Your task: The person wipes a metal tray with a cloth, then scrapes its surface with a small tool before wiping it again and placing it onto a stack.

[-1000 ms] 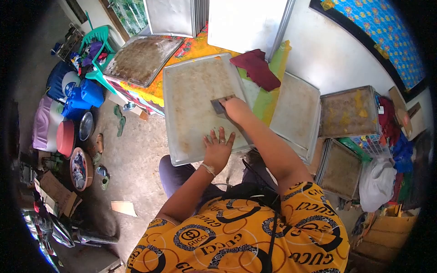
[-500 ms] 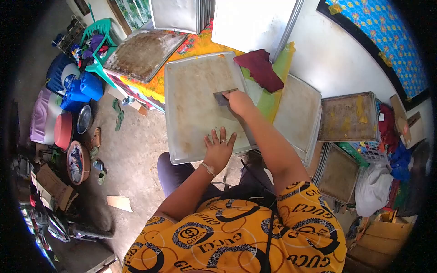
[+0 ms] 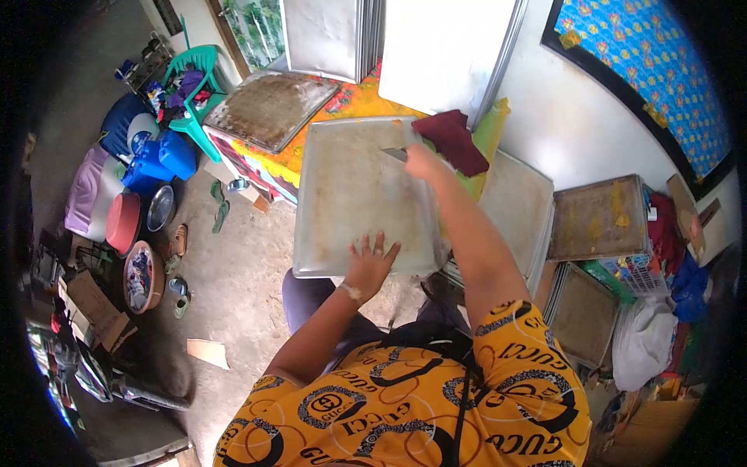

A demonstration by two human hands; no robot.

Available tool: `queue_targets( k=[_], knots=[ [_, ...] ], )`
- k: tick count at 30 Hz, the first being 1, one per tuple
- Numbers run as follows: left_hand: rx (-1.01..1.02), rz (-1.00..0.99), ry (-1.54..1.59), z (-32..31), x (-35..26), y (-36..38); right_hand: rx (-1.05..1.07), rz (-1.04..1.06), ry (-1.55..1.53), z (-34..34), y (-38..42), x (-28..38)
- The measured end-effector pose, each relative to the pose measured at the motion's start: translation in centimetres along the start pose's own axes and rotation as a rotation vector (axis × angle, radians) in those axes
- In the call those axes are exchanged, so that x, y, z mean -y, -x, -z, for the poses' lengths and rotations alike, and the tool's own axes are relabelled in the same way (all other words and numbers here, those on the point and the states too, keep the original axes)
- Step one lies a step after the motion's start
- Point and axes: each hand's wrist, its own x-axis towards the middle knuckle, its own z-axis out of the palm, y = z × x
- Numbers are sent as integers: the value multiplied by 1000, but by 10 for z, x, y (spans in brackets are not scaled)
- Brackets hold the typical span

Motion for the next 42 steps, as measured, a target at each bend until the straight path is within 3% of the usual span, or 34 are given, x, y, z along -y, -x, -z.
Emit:
queue_targets(
  k=[2,4,6,10,13,16,19,26,28,31,36,40,42],
  knots=[
    [19,-19,-4,-2,10,20,-65,-29,-62,0,19,-9],
    [81,-50,-51,3,12,43,-116,79,18,-9,58,-2],
    [10,-42,-74,8,2,55,32,-1,-42,-6,106,34],
    [-183,-132,13,0,-20,42,-57,160,184,-63,145,50],
    [-100,-81,-34,-9,-32,26,13,149,387,-77,153,57],
    [-129,-59,-33,-17,-36,24,-93,162,461,-86,137,45],
    [-106,-68,-35,-13,-35,23,46,-3,435,-65,91,49],
    [-1,-64,-9,-6,-35,19,-39,27,370,-71,-33,6],
    [24,-63,0,-5,-36,19,-87,75,288,-66,-42,0],
    [-21,-65,0,-7,-35,21,61,19,267,-56,-3,18],
    [-42,-74,3,-7,-35,18,-42,203,335,-72,54,16],
    [-35,-81,-11,-4,-36,19,78,9,173,-50,-12,10],
    [-49,-72,7,-5,-33,18,-61,70,60,-52,-48,-5]
  ],
)
